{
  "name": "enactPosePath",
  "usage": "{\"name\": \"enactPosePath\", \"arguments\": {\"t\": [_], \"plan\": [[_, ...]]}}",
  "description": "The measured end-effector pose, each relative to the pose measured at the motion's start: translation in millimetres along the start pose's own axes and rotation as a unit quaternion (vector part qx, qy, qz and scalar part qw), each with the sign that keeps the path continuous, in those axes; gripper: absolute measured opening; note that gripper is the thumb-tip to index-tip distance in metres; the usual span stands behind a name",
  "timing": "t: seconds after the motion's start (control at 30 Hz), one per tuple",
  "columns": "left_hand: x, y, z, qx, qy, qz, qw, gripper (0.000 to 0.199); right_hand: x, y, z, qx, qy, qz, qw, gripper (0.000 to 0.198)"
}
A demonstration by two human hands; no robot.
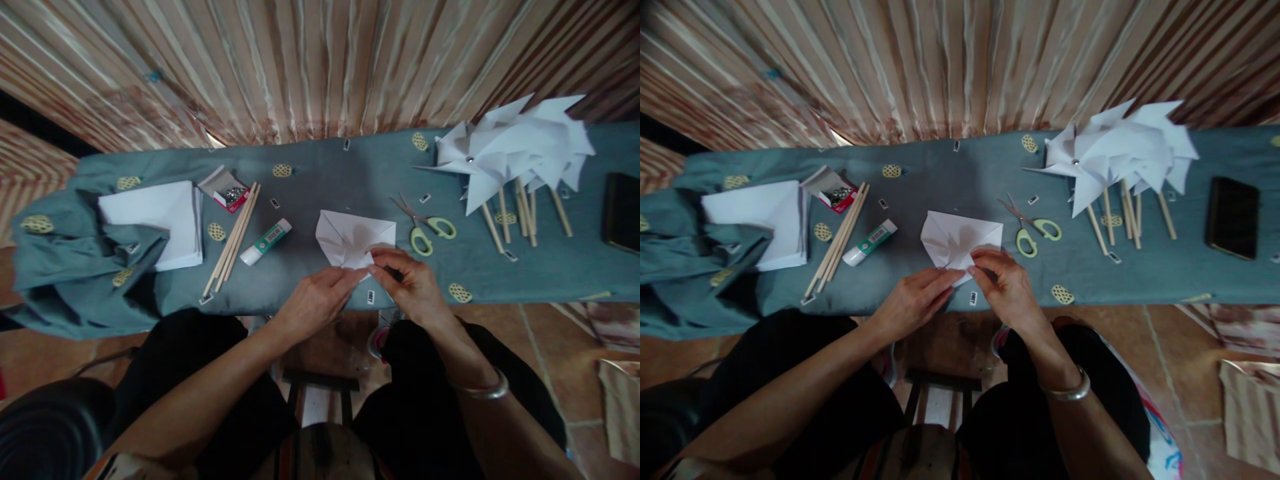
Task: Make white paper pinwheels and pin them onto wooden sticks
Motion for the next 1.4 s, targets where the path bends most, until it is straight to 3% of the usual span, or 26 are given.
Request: {"name": "enactPosePath", "arguments": {"t": [0.27,0.8,1.4], "plan": [[1,0,-1,0.011,-0.001,-0.010,1.000,0.022,0,0,15,-0.032,0.128,0.000,0.991,0.017],[7,-3,7,-0.039,0.052,0.026,0.998,0.023,4,4,16,-0.028,0.142,0.003,0.989,0.015],[8,-3,7,-0.044,0.051,0.033,0.997,0.022,6,4,22,-0.061,0.168,0.015,0.984,0.018]]}}
Point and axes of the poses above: each hand's wrist, its own y-axis away from the middle knuckle, its own x-axis out of the palm, z = x × y, the point moved 8 cm from there along -y, towards the middle knuckle, and after that the axes turned 13 degrees about -x, right-handed, at the moved point
